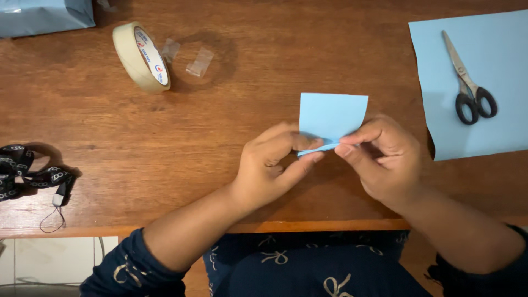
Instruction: The person folds a small light-blue paper package, secures it with clear tape, and cuts a strip of blue paper with scissors. They fold the strip into a narrow pleated piece and place it on the table among other wrapped packages.
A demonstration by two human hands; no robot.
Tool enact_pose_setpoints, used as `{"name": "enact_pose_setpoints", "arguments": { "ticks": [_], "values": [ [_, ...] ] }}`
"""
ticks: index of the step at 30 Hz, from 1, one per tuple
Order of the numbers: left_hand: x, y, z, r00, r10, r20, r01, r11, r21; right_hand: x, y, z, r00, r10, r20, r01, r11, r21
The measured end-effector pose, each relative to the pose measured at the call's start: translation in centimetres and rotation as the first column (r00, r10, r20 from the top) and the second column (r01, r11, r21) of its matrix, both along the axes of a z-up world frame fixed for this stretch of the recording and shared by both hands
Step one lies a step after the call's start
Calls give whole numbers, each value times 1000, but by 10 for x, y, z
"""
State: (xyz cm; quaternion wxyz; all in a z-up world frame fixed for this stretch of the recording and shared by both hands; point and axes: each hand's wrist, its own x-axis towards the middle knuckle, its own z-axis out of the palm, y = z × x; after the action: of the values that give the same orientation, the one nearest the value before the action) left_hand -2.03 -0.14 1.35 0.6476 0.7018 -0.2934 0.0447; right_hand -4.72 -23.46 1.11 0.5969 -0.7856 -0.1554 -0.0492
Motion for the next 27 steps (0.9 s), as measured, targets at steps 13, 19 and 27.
{"name": "enact_pose_setpoints", "arguments": {
  "ticks": [13, 19, 27],
  "values": [
    [-4, -9, -8, 911, -179, -371, 33, 929, -368, 13, 16, 14, 989, 133, -64, -116, 969, 220],
    [7, -9, -7, 867, -257, -427, 86, 921, -381, 20, 13, 15, 988, 119, -96, -92, 964, 251],
    [12, -8, -21, 836, -257, -484, 153, 957, -245, 25, 6, 4, 990, 137, -35, -140, 983, -123]
  ]
}}
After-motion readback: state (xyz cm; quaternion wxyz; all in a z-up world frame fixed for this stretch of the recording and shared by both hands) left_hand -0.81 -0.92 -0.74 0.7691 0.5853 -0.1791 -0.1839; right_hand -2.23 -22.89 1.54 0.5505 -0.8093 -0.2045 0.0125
